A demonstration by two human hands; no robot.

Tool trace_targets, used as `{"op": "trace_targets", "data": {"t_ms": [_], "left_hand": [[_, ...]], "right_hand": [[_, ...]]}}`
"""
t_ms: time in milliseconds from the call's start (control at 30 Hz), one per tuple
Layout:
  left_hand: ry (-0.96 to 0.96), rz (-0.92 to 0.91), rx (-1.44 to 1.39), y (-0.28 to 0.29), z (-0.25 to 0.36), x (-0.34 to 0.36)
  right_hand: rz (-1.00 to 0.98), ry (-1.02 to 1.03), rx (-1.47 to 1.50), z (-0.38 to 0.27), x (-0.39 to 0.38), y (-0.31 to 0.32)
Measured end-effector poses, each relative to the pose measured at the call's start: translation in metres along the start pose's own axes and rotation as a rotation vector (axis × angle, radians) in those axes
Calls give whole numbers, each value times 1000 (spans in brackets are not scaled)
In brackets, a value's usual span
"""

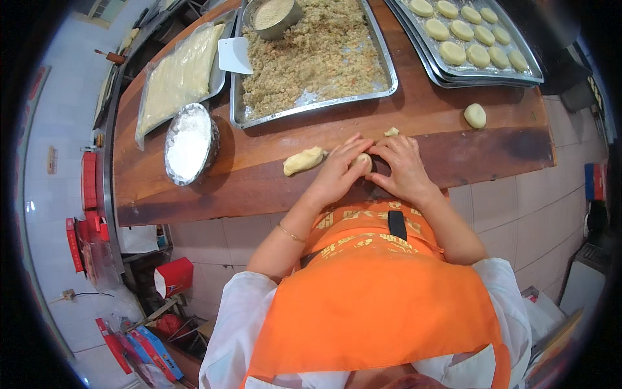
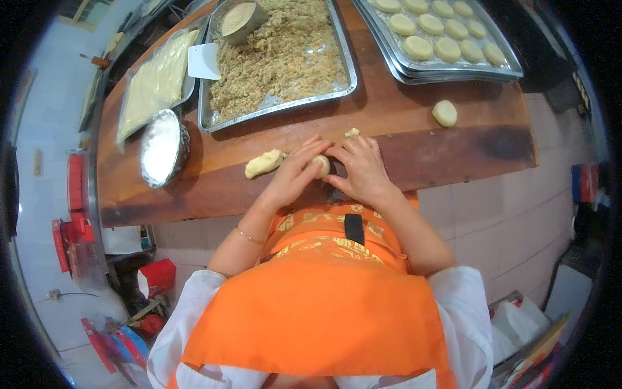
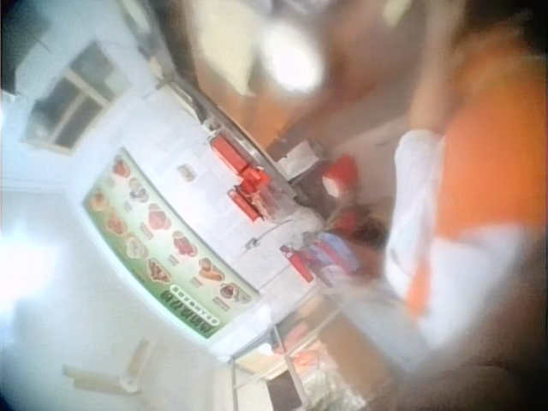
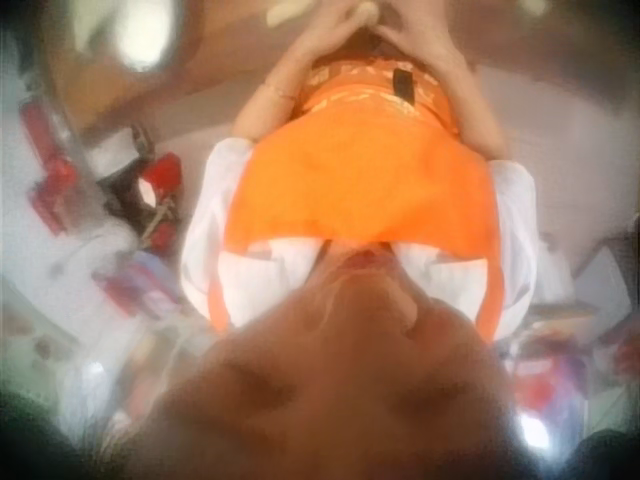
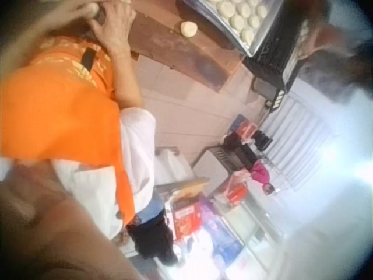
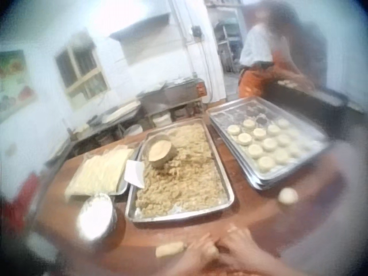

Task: The person prepares pastries by rolling out dough on a wooden table, stuffing them with a mixture from a tray, and shaping them into rounds.

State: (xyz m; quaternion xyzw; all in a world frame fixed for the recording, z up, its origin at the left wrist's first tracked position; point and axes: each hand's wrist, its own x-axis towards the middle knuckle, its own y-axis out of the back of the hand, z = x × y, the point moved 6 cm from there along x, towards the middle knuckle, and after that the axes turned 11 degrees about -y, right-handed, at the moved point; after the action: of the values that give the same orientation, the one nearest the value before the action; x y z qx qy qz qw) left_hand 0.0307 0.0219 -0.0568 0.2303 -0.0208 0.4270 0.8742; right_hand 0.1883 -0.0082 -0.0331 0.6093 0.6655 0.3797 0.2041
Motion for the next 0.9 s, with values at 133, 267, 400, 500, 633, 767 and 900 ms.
{"op": "trace_targets", "data": {"t_ms": [133,267,400,500,633,767,900], "left_hand": [[-23,26,-47,11,-7,28],[-60,17,463,-1,-3,57],[-54,-14,749,-15,1,59],[-22,-30,837,-17,2,60],[-21,-68,910,-21,1,59],[9,-92,929,-22,-3,59],[48,-131,928,-23,-6,61]], "right_hand": [[45,33,53,3,2,-3],[19,26,28,4,2,-4],[31,27,49,8,3,-5],[44,1,63,10,-2,3],[126,-89,78,19,-8,26],[212,-118,45,29,-10,44],[237,-109,49,28,-7,53]]}}
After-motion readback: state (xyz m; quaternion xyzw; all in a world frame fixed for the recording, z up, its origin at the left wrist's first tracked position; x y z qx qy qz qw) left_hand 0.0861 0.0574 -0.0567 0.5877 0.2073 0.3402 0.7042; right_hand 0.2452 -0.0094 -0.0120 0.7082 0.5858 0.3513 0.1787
